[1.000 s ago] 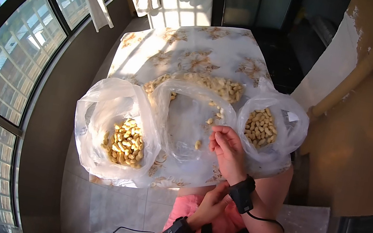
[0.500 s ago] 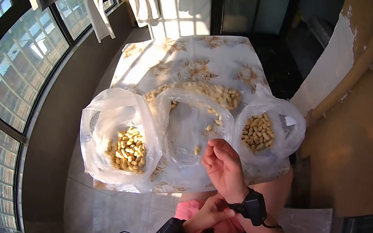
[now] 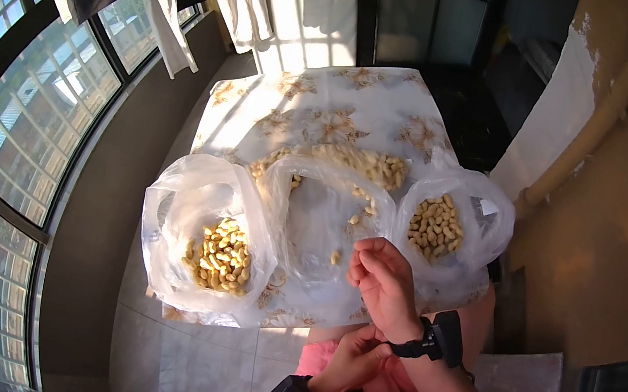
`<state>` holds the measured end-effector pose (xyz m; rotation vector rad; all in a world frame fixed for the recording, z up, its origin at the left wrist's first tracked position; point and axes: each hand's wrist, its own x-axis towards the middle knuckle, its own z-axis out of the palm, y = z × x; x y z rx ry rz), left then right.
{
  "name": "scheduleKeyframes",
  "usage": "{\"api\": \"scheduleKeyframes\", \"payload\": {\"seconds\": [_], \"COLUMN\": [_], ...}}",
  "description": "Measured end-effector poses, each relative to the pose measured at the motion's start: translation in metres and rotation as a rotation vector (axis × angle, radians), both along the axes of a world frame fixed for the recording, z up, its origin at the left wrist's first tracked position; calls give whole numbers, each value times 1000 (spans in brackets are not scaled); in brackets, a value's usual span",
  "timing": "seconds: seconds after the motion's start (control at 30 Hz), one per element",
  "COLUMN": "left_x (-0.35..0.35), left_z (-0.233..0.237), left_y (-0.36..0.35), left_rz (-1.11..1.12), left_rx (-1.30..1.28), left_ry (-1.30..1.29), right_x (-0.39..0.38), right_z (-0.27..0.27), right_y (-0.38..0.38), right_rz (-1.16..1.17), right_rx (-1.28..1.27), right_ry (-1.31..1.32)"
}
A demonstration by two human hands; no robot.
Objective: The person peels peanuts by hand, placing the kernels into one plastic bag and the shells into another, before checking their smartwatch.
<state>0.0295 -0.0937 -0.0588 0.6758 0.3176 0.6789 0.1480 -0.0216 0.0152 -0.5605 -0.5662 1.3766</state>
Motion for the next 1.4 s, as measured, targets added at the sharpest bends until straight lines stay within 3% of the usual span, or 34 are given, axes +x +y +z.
{"api": "scheduleKeyframes", "payload": {"seconds": [0.17,0.23,0.3,0.43,0.5,0.77,0.83,1.07,1.17,1.23,1.4], "left_x": [3,1,1,-1,-3,-15,-16,-18,-12,-8,0], "left_z": [-10,-13,-8,-1,3,6,-2,4,9,9,6], "left_y": [-2,-1,-3,1,1,4,6,9,6,4,3], "left_rz": [35,78,82,45,45,-98,-119,-195,-118,-101,-26], "left_rx": [-11,83,73,155,199,222,374,345,376,233,237], "left_ry": [-50,98,100,136,112,110,95,42,74,75,50], "right_x": [2,5,9,12,16,18,19,20,20,21,23], "right_z": [-3,-5,-10,-8,-12,-6,-9,-12,-17,-19,-7], "right_y": [1,3,5,4,6,5,5,6,8,7,6], "right_rz": [-28,-27,9,85,108,75,105,133,107,159,204], "right_rx": [-25,-42,36,4,205,252,261,272,304,147,-26], "right_ry": [-221,-321,-502,-580,-884,-1119,-1180,-1212,-1107,-838,-708]}}
